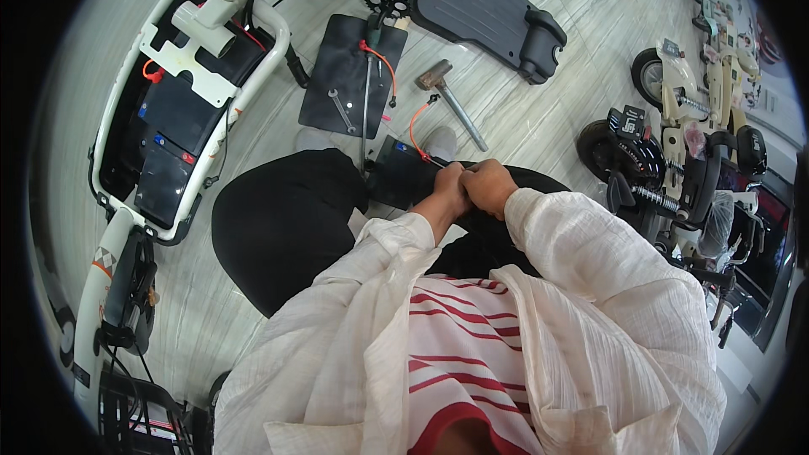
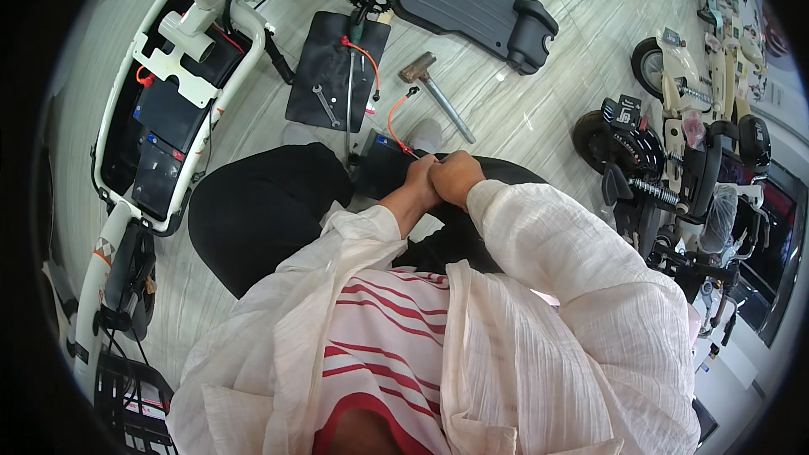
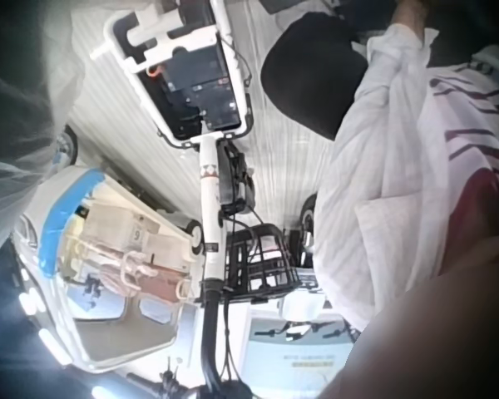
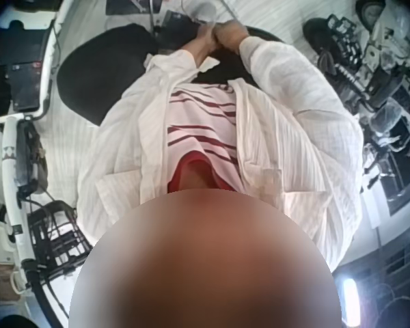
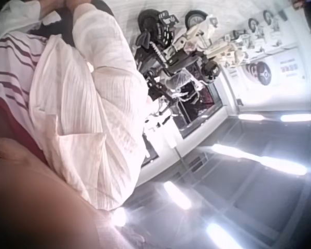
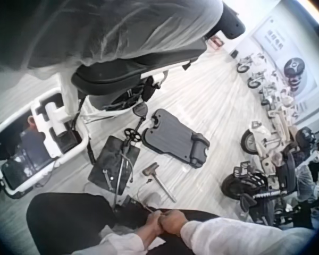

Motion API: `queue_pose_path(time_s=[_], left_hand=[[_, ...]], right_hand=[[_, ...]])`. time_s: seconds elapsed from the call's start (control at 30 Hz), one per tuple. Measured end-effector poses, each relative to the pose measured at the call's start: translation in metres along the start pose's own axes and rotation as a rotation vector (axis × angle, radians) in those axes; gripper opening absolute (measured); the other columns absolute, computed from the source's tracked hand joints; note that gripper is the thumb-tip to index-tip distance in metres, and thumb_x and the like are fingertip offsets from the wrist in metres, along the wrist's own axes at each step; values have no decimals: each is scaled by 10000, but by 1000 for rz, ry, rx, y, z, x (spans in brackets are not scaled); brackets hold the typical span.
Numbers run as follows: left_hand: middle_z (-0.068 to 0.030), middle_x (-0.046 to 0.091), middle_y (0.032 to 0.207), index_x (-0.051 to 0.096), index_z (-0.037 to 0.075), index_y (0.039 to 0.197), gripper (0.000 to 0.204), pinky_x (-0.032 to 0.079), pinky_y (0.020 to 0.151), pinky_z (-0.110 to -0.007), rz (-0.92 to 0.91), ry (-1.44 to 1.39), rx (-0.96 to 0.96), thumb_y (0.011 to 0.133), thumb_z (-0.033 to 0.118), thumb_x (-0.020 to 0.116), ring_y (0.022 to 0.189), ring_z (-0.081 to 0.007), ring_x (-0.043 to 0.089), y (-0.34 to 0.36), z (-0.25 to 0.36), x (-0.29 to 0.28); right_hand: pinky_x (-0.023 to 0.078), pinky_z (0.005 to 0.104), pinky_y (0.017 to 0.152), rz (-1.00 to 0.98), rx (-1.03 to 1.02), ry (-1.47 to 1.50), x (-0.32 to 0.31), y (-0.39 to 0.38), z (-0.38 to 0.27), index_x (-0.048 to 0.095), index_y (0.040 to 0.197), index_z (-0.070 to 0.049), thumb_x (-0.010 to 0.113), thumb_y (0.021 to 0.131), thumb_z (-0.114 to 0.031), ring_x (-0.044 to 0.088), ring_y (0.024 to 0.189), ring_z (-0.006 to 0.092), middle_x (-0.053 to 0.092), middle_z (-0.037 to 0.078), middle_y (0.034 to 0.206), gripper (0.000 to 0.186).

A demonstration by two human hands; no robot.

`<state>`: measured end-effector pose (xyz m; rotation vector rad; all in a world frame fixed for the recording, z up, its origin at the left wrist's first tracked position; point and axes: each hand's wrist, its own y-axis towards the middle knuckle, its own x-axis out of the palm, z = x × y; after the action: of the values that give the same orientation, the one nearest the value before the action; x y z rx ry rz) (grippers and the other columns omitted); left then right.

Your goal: The person uses a screwdriver and hammer to loosen and remove terminals from a scooter battery. They then remove the battery from the compartment and continue working on the terminals on the floor.

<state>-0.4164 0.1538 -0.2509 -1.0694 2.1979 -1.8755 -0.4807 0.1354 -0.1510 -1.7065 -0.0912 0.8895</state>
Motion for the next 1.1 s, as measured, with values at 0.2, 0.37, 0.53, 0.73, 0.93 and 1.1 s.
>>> queue_pose_path(time_s=[0.2,0.37,0.53,0.73,0.93,1.1], left_hand=[[-112,571,770,556,21,746,154,496,646,-415,6,97,84,837,132,499,706,-271,587,-1,-1,-9],[-107,599,752,581,23,727,190,490,634,-404,-38,181,189,843,157,515,689,-257,603,8,-7,-20],[-95,596,727,581,30,731,202,490,615,-403,2,143,131,852,179,517,668,-243,606,-3,-9,-14],[-116,586,723,561,39,878,209,491,540,-431,-291,-39,-49,901,220,459,613,-276,597,25,-13,-34],[-101,489,673,491,57,822,202,342,385,-334,-101,308,-121,926,213,417,421,-223,394,2,13,-15],[-46,521,709,541,114,888,213,379,483,-323,-32,320,-118,933,311,476,550,-175,451,7,10,-5]], right_hand=[[515,426,879,42,-85,-97,11,4,2,677,956,79,514,862,-278,637,991,436,648,324,979,404],[509,437,876,61,-121,-209,10,3,-1,694,991,23,502,867,-271,639,952,437,652,303,960,372],[512,443,863,66,-150,-277,12,-4,1,700,989,11,509,867,-279,646,921,432,659,285,951,369],[518,447,861,46,-269,-415,2,-1,5,692,1013,22,518,859,-302,653,965,418,653,282,1054,399],[290,291,386,-227,145,706,5,-31,7,634,937,-33,572,851,-189,422,493,120,491,32,621,189],[296,339,390,-200,150,705,0,-11,18,595,743,-9,561,860,-216,434,464,174,532,81,633,240]])
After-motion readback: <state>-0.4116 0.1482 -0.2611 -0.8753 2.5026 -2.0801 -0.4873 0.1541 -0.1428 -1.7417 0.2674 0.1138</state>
